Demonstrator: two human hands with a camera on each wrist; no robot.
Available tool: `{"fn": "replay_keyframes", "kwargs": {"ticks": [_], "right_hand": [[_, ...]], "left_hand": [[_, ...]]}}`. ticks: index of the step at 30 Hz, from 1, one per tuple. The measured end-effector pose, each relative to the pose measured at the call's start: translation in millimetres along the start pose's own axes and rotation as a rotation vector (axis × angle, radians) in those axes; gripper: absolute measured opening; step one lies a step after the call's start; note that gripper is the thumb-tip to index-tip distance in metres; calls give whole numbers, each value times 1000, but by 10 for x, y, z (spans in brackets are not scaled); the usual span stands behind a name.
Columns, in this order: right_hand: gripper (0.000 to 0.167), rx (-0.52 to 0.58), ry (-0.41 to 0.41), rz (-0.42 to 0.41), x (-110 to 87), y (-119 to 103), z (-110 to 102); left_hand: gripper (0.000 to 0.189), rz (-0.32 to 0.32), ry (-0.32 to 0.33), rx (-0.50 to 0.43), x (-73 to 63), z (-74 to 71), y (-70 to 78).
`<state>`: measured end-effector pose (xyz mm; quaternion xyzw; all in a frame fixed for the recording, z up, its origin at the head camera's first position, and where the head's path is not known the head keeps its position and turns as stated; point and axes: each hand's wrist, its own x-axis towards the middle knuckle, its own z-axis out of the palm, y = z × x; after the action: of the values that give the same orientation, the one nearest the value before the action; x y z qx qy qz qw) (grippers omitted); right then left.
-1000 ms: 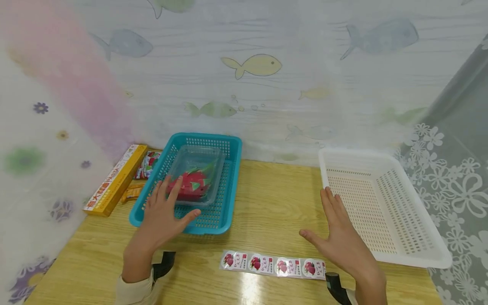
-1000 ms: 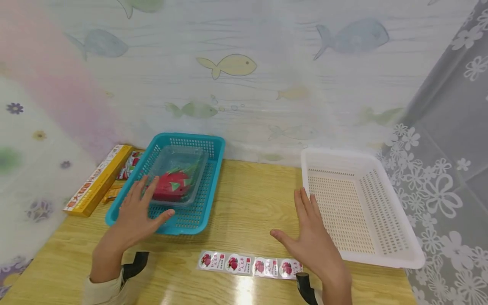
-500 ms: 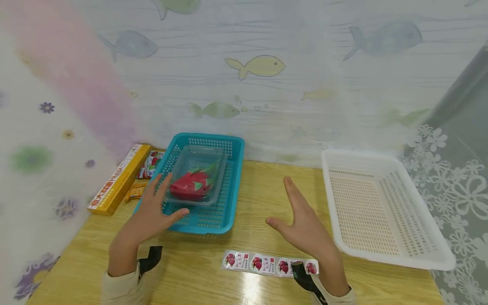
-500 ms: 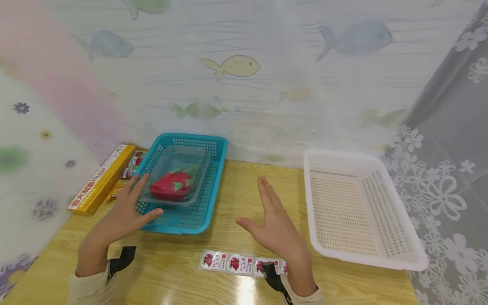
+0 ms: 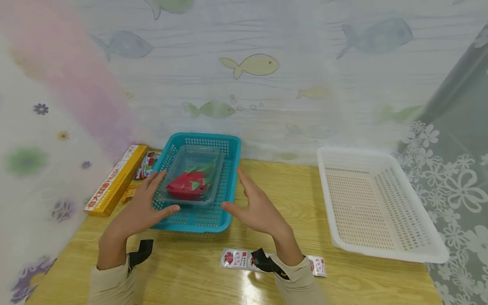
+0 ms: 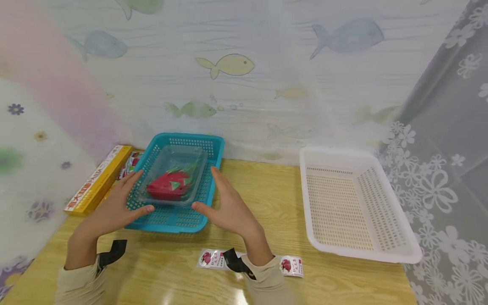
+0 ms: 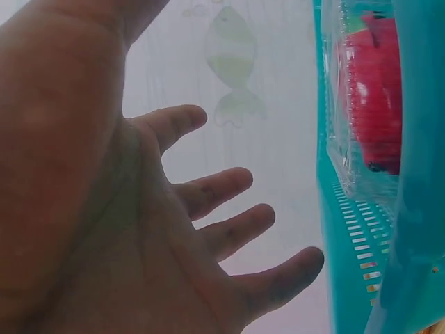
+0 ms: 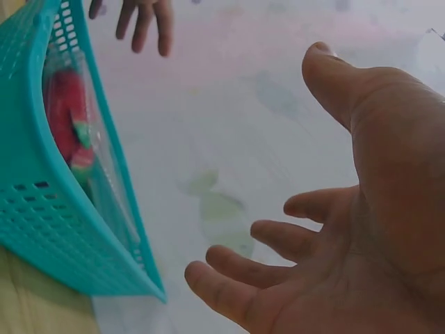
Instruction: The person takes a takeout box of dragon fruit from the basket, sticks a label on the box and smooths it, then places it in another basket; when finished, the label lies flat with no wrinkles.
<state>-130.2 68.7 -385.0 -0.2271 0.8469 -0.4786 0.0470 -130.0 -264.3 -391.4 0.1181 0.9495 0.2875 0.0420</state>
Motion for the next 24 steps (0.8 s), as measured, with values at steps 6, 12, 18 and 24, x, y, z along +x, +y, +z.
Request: {"fn": "replay_keyframes", "kwargs": {"ticks": [6, 12, 18, 24], "right_hand": [[96, -6, -7, -16, 168, -68, 62], [96, 37, -12, -5, 327, -140, 116], [95, 38, -27, 10, 450, -203, 199], [93, 36, -48, 62, 597, -204, 267]], "left_hand": [[104, 33, -9, 15, 84, -85, 31], [108, 42, -33, 16, 177, -159, 66], [110, 56, -71, 10, 228, -205, 105], [113, 63, -108, -7, 303, -251, 87]]}}
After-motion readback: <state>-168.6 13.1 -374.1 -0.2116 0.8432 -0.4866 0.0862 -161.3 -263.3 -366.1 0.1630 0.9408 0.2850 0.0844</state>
